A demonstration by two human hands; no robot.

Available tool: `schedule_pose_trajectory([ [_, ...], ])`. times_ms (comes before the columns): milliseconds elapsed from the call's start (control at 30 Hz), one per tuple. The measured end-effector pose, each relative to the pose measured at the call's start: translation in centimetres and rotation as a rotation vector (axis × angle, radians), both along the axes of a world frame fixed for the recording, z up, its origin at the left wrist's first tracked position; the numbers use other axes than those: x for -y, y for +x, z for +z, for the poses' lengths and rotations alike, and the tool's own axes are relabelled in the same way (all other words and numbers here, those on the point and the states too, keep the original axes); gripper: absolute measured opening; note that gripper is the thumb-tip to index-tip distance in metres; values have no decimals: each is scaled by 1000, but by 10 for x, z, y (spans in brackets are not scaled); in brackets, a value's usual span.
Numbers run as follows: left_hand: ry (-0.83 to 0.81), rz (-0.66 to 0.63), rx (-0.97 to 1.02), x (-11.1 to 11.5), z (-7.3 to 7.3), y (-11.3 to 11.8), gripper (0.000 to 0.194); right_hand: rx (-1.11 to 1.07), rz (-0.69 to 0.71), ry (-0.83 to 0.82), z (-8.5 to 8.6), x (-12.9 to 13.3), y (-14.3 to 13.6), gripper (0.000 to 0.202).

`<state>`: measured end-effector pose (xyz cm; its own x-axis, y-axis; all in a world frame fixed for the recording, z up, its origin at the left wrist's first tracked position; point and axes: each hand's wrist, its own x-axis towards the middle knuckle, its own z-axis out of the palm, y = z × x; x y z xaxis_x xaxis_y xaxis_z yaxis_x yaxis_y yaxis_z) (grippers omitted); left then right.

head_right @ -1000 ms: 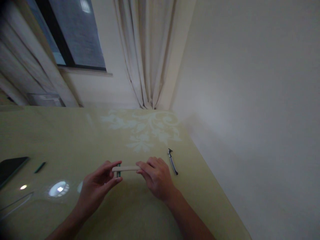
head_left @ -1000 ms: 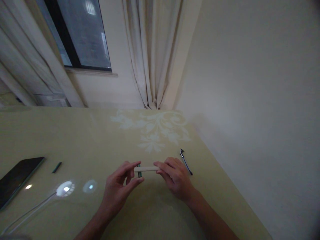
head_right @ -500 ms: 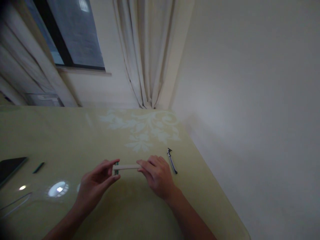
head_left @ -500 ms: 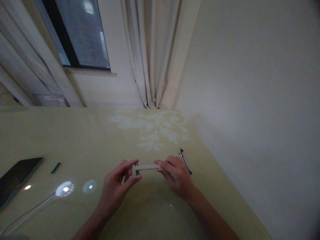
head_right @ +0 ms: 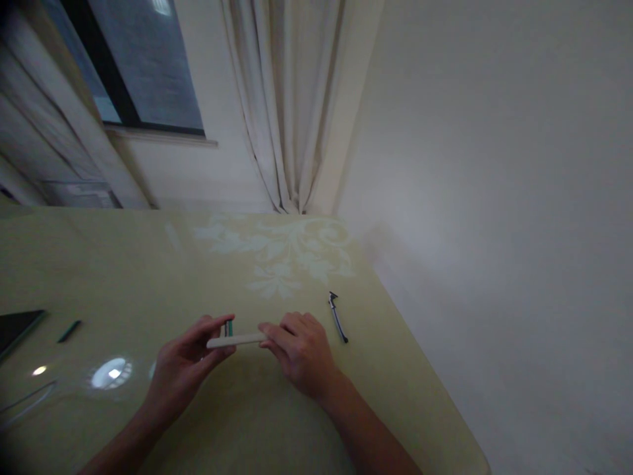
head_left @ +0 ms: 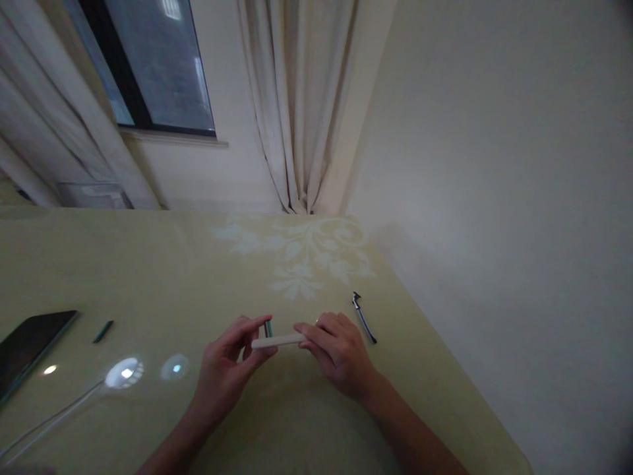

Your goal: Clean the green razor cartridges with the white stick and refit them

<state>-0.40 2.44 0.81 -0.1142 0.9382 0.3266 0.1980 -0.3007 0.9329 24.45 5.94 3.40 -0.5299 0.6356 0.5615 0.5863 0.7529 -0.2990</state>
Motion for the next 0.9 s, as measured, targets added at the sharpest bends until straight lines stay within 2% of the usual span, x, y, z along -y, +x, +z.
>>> schedule_pose_trajectory([
  [167, 15, -14, 5, 2, 3, -2, 40, -48, -71, 1, 1, -1, 1, 44],
  [333, 18, -2, 16, 2, 5, -2, 41, -23, -22, -15, 0, 1, -1, 43],
  [500, 29, -18, -5, 2, 8, 0, 39, -47, -73, 7, -1, 1, 0, 43],
  [633, 21, -17, -24, 3, 7, -1, 39, -15, -8, 3, -3, 3, -3, 42],
  [800, 41, -33, -24, 2, 5, -3, 40, -54, -83, -4, -3, 1, -2, 42],
  [900, 37, -39, -16, 2, 4, -2, 39, -24, -42, -6, -3, 2, -4, 43],
])
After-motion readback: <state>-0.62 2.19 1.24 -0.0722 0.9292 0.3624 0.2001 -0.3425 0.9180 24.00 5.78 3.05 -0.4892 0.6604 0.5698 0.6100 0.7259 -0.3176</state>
